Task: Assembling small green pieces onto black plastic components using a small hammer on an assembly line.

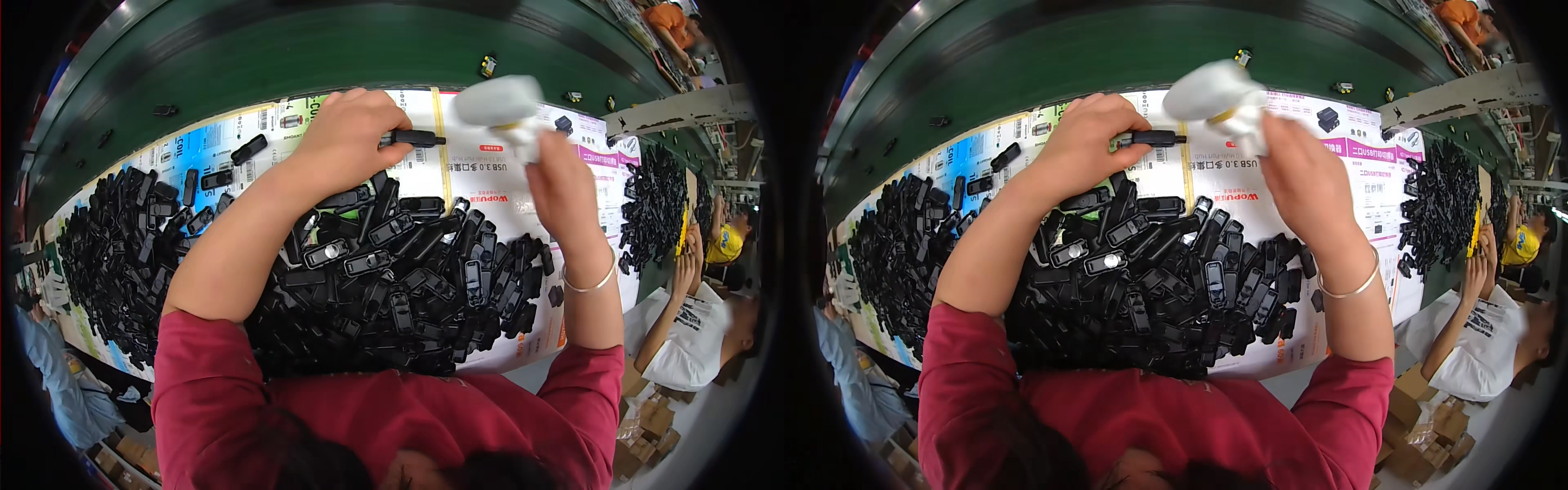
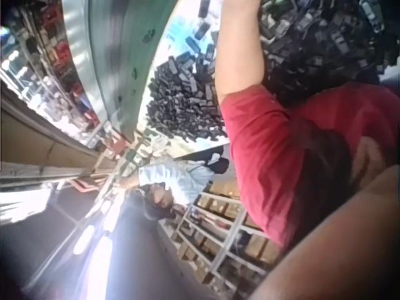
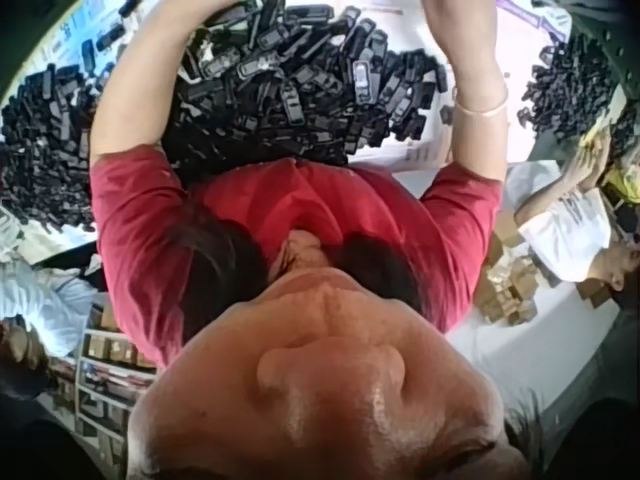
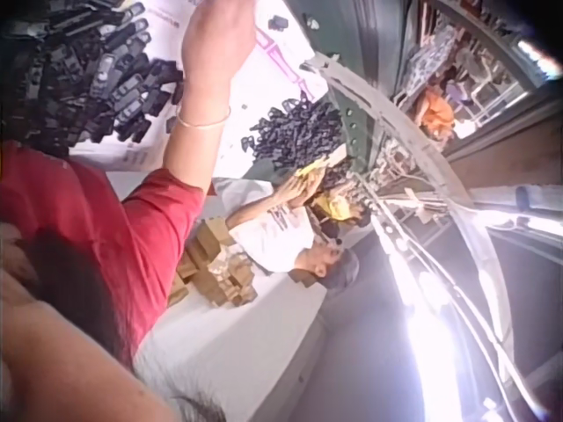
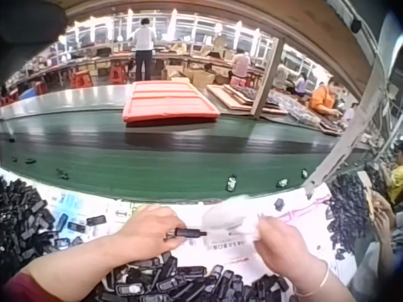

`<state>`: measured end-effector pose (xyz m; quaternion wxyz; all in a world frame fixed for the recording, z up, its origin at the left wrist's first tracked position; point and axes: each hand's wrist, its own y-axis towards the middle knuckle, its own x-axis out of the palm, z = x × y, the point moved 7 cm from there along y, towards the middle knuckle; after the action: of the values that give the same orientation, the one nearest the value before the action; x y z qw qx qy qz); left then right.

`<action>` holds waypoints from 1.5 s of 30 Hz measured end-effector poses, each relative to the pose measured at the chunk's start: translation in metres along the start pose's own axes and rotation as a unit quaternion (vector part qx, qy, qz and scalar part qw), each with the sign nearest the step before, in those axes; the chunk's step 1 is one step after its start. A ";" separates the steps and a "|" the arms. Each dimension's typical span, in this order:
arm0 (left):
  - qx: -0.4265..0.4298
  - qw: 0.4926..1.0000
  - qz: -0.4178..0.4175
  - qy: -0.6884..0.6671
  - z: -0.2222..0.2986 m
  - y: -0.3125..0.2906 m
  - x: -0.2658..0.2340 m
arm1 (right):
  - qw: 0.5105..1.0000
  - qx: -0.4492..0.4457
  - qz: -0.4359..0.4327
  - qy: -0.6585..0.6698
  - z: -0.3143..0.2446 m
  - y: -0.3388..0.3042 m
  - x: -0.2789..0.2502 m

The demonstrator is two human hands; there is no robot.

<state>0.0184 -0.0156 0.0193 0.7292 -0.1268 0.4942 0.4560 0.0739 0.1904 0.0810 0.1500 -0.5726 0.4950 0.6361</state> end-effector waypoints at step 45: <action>-0.072 0.997 0.009 0.020 -0.033 0.079 0.006 | 0.967 0.152 -0.135 0.155 0.008 -0.029 0.030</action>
<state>-0.0637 0.0104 0.0192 0.7041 -0.1834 0.4754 0.4946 0.0820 0.1990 0.0408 0.2418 -0.6961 0.5211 0.4306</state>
